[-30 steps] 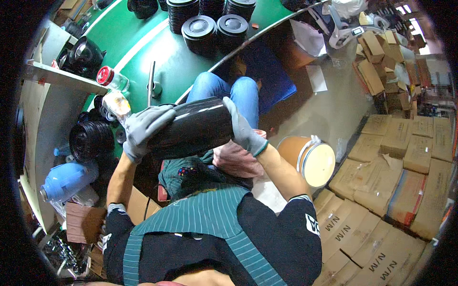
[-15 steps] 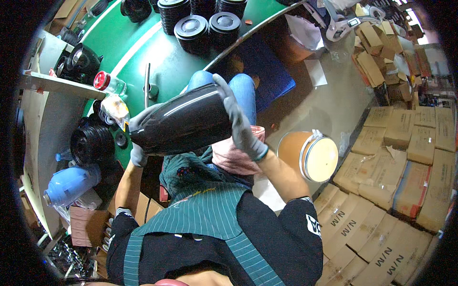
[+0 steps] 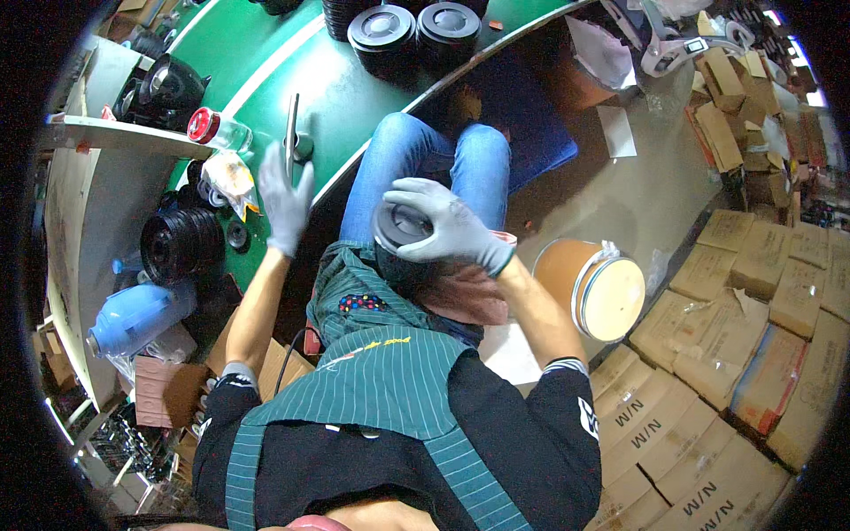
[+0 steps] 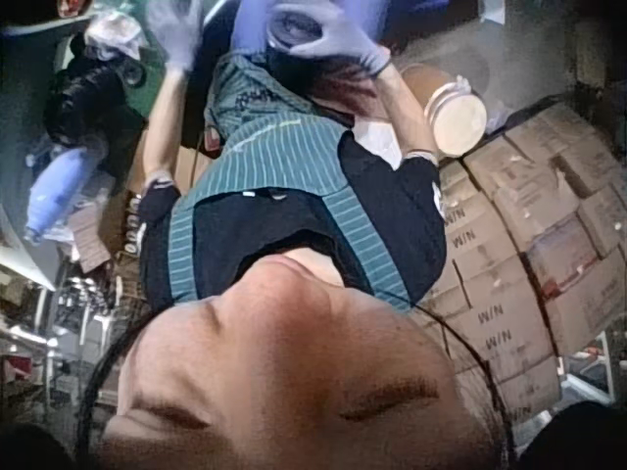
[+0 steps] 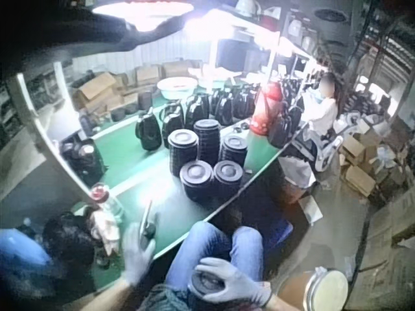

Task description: The person repeatedly picks up black kettle bodies, inserts a metal rod into the base, and places the assembled units on a green workbench. The person also handles a small container and wipes the kettle surfaces with a cloth.

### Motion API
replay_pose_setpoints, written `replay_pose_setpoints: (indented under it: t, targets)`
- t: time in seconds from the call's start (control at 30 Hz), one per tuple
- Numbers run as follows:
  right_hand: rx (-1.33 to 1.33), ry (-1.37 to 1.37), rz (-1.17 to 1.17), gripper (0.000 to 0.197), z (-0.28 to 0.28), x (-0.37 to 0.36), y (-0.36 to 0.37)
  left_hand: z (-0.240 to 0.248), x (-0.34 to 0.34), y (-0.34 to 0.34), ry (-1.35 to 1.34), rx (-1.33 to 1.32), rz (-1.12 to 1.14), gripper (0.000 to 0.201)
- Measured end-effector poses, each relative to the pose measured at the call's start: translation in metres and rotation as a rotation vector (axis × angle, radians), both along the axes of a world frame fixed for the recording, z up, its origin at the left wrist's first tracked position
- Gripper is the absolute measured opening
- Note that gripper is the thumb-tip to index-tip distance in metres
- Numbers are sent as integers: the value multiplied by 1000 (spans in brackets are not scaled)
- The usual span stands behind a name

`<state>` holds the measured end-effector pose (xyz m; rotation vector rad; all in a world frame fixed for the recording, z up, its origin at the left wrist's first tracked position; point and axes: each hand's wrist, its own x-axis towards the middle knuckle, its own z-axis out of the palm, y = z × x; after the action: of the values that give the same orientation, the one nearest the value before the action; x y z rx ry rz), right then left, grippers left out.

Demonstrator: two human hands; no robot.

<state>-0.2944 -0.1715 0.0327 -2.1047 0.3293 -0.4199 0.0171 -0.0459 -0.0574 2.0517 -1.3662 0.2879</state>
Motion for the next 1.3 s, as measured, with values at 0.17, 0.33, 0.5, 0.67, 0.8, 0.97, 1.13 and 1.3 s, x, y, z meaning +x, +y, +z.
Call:
replay_pose_setpoints:
  t: [0.17, 0.33, 0.5, 0.67, 0.8, 0.97, 1.13, 1.3]
  targets:
    - [527, -33, -135, 99, -15, 4, 7, -26, 48, -36, 270, 264, 70, 50]
    - [1081, -357, -389, 116, -15, 7, 13, 129, -37, -36, 909, 367, -640, 52]
    - [1499, -443, -381, 82, -20, 9, -5, 160, -84, -30, 479, 496, -884, 54]
    - [970, -341, -281, 46, -51, 23, -23, 190, -149, -5, 52, 600, -618, 96]
    - [766, -454, -49, 41, -87, 32, -45, 185, -180, -11, -10, 428, -570, 105]
    - [1352, -743, -108, 36, -63, -7, -3, 132, -107, -18, 293, 224, -414, 62]
    - [807, -581, -132, 44, -11, -45, 41, 107, -72, -54, 967, 298, -755, 62]
    - [146, -286, 183, 14, 45, -41, 35, 76, -84, -114, 1516, 566, -914, 68]
